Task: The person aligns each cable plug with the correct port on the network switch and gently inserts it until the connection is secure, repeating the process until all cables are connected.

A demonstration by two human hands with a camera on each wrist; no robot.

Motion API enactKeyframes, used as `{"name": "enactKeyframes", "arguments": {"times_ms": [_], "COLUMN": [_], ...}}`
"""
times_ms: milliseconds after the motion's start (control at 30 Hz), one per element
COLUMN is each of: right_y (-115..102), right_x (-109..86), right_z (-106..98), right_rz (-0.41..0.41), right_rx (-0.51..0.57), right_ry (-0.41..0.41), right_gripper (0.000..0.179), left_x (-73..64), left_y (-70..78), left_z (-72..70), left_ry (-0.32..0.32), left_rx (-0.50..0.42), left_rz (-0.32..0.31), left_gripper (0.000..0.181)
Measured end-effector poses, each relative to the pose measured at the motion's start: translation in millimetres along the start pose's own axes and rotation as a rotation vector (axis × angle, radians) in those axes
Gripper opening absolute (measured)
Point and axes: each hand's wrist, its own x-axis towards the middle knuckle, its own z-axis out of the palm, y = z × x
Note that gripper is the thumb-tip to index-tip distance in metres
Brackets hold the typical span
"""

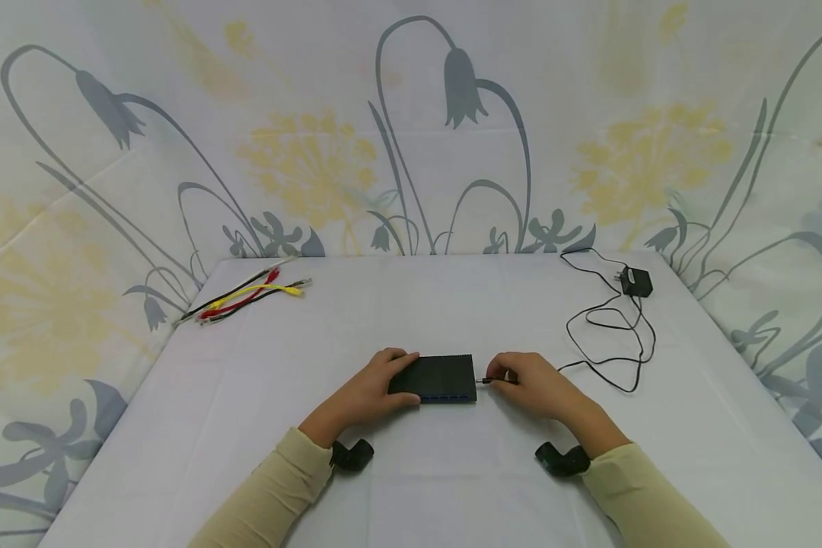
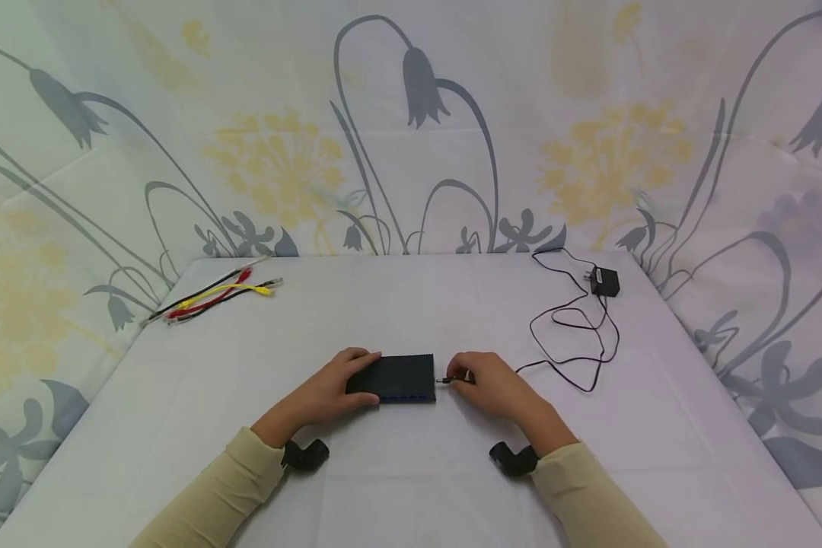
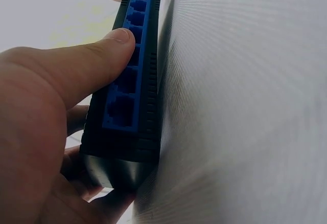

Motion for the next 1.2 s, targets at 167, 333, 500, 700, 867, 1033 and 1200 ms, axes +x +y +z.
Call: {"name": "enactKeyframes", "arguments": {"times_ms": [167,333,500,700,867,1033,1200], "right_y": [-0.1,0.9,0.8,0.8,1.8,2.1,2.2], "right_x": [0.3,0.8,0.5,0.9,0.5,0.4,0.3], "right_z": [1.1,3.3,4.2,4.8,5.7,5.8,5.6], "right_rz": [-0.007,-0.004,-0.002,-0.013,-0.011,-0.003,-0.021], "right_rx": [-0.006,-0.006,-0.008,-0.008,0.001,0.0,-0.006], "right_ry": [-0.002,-0.003,0.006,0.018,0.015,0.01,0.013], "right_gripper": [0.008,0.008,0.008,0.009,0.009,0.009,0.009], "left_x": [0.4,0.6,0.5,0.9,1.1,1.1,0.8], "left_y": [-0.4,0.2,0.2,0.0,-0.5,-0.9,0.1], "left_z": [0.7,0.9,0.8,1.0,1.4,1.6,1.1], "left_ry": [0.003,0.002,0.002,-0.002,-0.003,0.001,0.006], "left_rx": [0.007,0.006,0.006,0.009,0.009,0.009,0.006], "left_rz": [0.0,-0.01,-0.005,-0.009,-0.007,-0.005,0.008], "left_gripper": [0.071,0.072,0.072,0.072,0.071,0.071,0.071]}}
